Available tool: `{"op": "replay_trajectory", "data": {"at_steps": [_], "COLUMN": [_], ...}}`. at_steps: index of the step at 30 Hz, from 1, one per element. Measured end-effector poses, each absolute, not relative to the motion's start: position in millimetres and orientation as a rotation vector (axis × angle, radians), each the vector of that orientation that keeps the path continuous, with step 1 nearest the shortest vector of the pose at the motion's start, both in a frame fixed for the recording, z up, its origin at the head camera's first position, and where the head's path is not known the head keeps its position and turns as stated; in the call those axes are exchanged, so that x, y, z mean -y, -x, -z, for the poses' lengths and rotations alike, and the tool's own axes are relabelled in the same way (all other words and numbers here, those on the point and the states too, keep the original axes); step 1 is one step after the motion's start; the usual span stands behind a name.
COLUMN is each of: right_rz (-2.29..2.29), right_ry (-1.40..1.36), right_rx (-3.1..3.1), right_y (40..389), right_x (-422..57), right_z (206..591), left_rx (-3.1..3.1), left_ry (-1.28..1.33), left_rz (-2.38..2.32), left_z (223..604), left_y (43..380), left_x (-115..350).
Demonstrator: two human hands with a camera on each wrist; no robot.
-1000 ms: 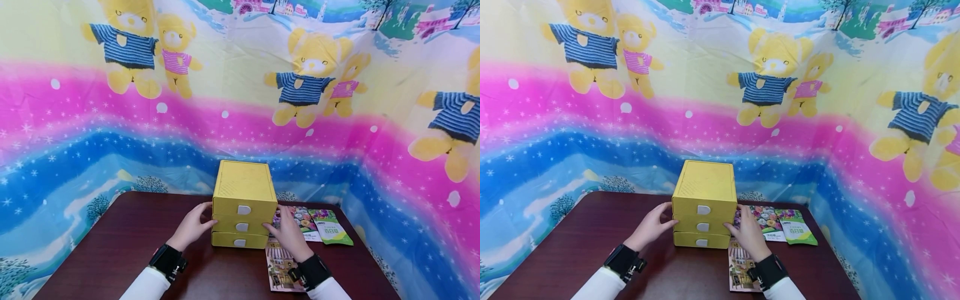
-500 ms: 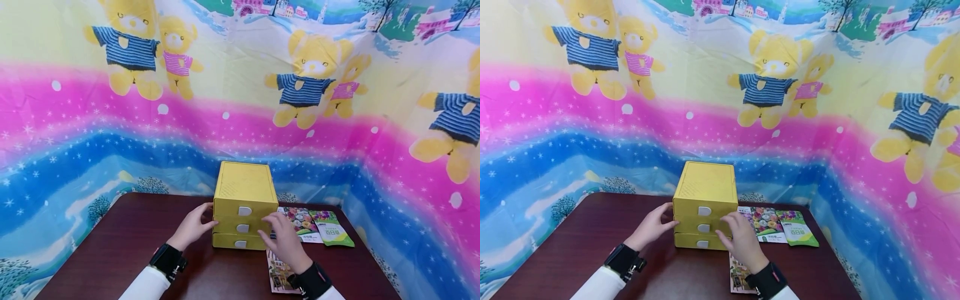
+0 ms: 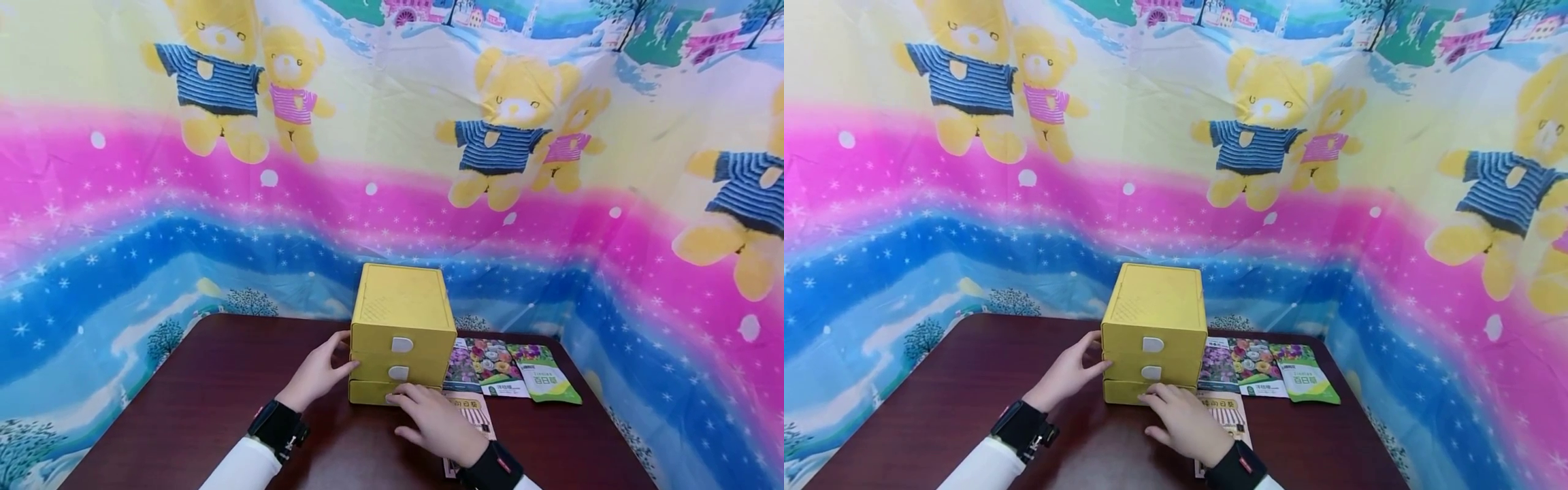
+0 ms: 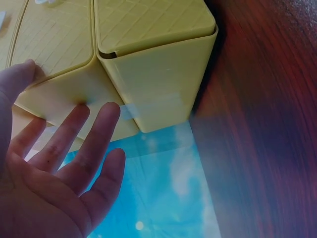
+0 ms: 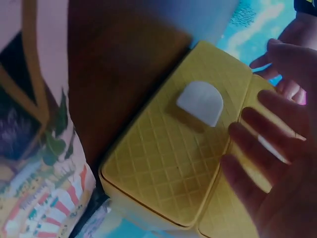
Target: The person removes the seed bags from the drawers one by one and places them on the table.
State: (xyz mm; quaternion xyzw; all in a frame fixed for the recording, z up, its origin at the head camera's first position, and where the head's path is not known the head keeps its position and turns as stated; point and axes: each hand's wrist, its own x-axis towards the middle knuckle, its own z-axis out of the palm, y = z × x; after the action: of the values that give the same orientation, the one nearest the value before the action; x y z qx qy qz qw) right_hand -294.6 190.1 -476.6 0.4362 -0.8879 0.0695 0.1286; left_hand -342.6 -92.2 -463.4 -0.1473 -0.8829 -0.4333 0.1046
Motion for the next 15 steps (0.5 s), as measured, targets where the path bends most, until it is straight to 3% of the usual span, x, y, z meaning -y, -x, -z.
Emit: {"op": "replay_trajectory", "data": {"at_steps": [15], "right_rz": [-0.198], "right_ry": [-1.189], "right_rx": [2.752], "right_y": [299.5], "right_x": [-183.6], "right_z": [479.8], "left_rx": [2.592], "left_ry": [0.427], "left_rz": [1.261], "left_z": [465.1], "left_y": [343.9], "left_x": [90.9]}}
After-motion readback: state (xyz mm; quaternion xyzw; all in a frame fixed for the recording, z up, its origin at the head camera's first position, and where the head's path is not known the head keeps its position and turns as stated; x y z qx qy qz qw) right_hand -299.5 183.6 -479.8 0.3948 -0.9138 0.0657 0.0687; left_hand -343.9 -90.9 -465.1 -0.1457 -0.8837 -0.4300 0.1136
